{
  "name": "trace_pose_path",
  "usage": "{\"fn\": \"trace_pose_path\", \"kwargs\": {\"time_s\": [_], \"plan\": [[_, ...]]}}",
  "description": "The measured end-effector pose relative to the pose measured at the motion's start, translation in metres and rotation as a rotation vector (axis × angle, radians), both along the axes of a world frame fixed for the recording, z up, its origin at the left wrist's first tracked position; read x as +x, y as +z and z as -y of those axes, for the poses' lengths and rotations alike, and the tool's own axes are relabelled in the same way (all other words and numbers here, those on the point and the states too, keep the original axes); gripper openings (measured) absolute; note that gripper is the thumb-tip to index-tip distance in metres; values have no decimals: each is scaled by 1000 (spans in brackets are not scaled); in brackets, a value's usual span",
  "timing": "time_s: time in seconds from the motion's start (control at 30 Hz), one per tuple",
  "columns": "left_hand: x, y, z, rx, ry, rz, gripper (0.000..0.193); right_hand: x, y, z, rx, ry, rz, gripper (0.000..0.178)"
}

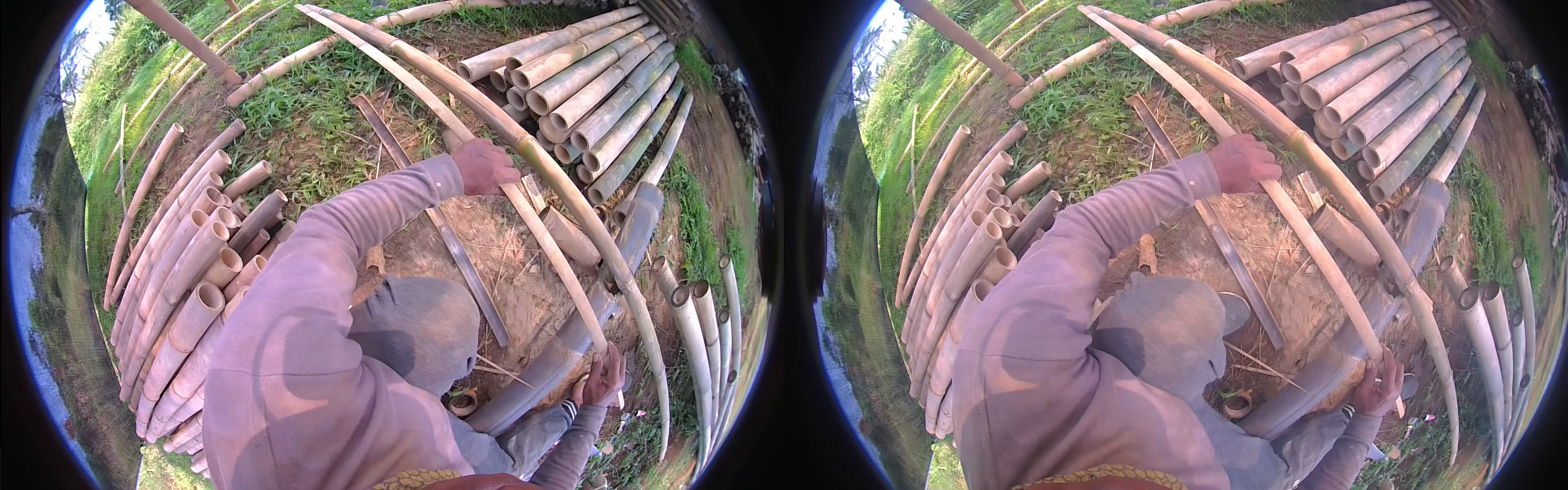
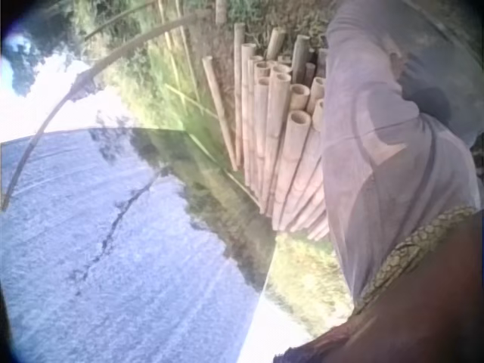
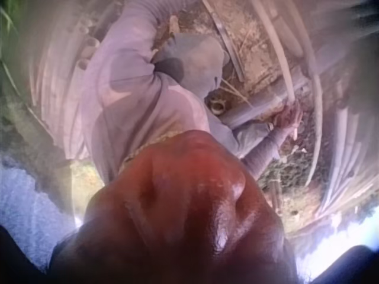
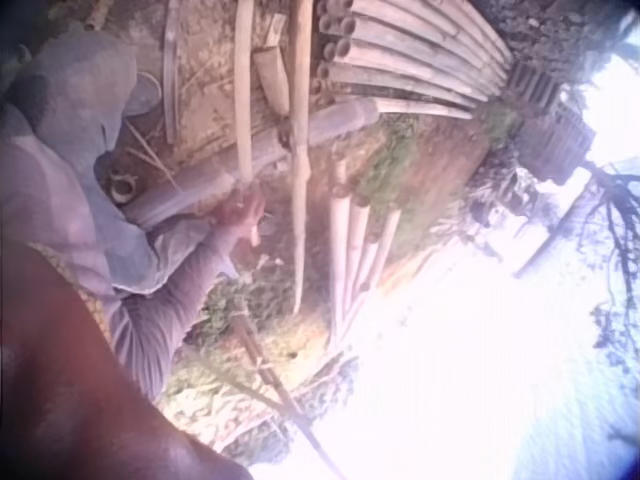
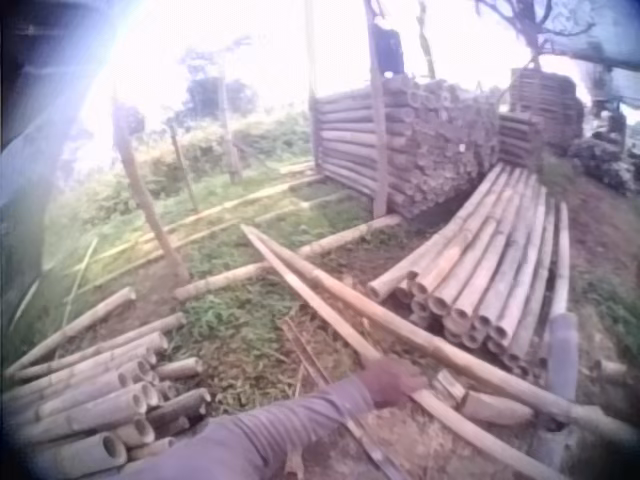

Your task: The person sits on the ground and uses a hand saw to cut bamboo poles into shorter sections. They repeatedly position a bamboo pole on a support, saw through it, and then move the cut piece aside.

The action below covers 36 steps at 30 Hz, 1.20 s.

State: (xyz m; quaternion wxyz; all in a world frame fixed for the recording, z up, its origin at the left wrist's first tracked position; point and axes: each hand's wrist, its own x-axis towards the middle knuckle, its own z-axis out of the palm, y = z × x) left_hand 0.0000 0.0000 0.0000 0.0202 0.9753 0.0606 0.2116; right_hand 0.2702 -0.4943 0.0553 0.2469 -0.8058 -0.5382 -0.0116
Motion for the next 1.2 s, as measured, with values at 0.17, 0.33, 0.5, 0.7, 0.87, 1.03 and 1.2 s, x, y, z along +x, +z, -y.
{"fn": "trace_pose_path", "kwargs": {"time_s": [0.17,0.33,0.5,0.7,0.87,1.03,1.2], "plan": [[7,17,3,2,-60,68,27,-3,-11,2,9,-54,10,41],[37,12,20,-164,44,-36,42,61,8,-25,-26,-93,152,43],[106,0,39,-15,-67,0,60,125,-22,-47,-11,-171,126,41],[172,-30,62,31,-115,-166,56,159,-66,-69,-27,-204,164,42],[192,-40,59,-26,-174,-176,60,160,-82,-70,-25,-291,114,41],[197,-27,63,52,-206,-215,57,130,-84,-45,63,-484,330,50],[197,-31,51,127,-241,-216,60,82,-144,117,165,-1259,95,48]]}}
